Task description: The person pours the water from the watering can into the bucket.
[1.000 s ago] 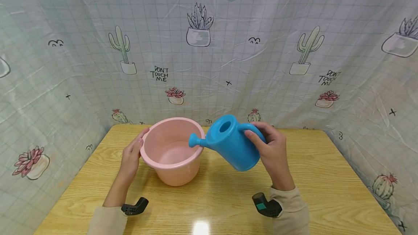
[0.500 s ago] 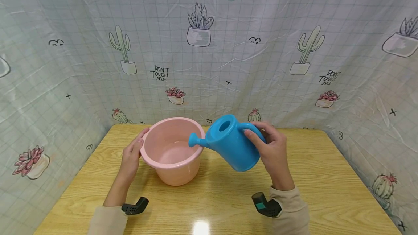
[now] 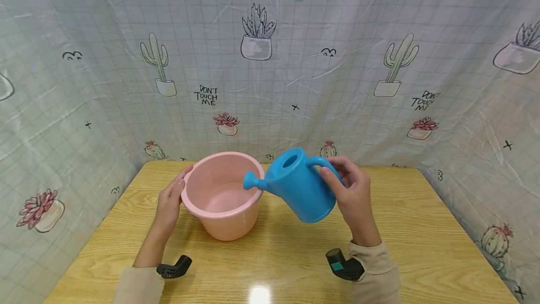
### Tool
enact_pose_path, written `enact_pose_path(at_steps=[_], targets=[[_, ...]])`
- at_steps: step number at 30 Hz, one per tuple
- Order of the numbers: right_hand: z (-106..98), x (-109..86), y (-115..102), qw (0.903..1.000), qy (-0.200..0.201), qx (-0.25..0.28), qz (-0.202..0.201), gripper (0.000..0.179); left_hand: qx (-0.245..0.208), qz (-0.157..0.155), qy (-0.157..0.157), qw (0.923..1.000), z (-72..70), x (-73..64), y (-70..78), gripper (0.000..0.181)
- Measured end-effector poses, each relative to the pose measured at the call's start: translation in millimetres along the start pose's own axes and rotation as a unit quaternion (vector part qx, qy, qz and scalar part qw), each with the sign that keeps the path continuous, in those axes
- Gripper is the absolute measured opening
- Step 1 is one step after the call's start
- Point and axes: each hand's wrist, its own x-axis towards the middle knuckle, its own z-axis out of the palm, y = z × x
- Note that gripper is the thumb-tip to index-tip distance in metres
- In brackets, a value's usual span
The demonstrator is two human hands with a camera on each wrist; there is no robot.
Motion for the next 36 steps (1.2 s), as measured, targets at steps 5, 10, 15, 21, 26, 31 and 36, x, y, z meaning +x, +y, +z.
enact_pose_path(at_steps=[5,10,15,21,26,31,36], targets=[[-0.8,-0.5,0.0,0.9989,-0.005,0.046,-0.012,0.018,-0.004,0.004,0.002,1.0,0.1,0.0,-0.5,0.049],[-0.7,-0.7,-0.2,0.9977,-0.005,0.067,-0.01,0.017,-0.006,0.006,0.002,1.0,0.0,0.0,-1.1,0.049],[-1.4,-0.7,-0.8,0.9984,-0.01,0.055,-0.011,0.017,-0.006,0.009,0.001,0.9999,0.2,0.0,-1.1,0.049],[-1.9,-0.8,-1.4,0.9992,-0.018,0.029,-0.021,0.018,-0.009,0.012,0.002,0.9999,0.2,0.3,-1.7,0.048],[-1.4,-1.1,-2.3,0.9995,-0.02,0.022,-0.013,0.019,-0.008,0.01,0.001,0.9999,0.1,-0.1,-2.1,0.048],[-1.1,-1.0,-4.0,0.9996,-0.017,0.021,0.002,0.02,-0.007,0.008,0.001,0.9999,0.2,0.0,-1.3,0.049],[-1.3,-1.1,-4.0,0.9997,-0.019,0.012,0.013,0.019,-0.009,0.007,0.001,0.9999,0.3,0.1,-1.3,0.049]])
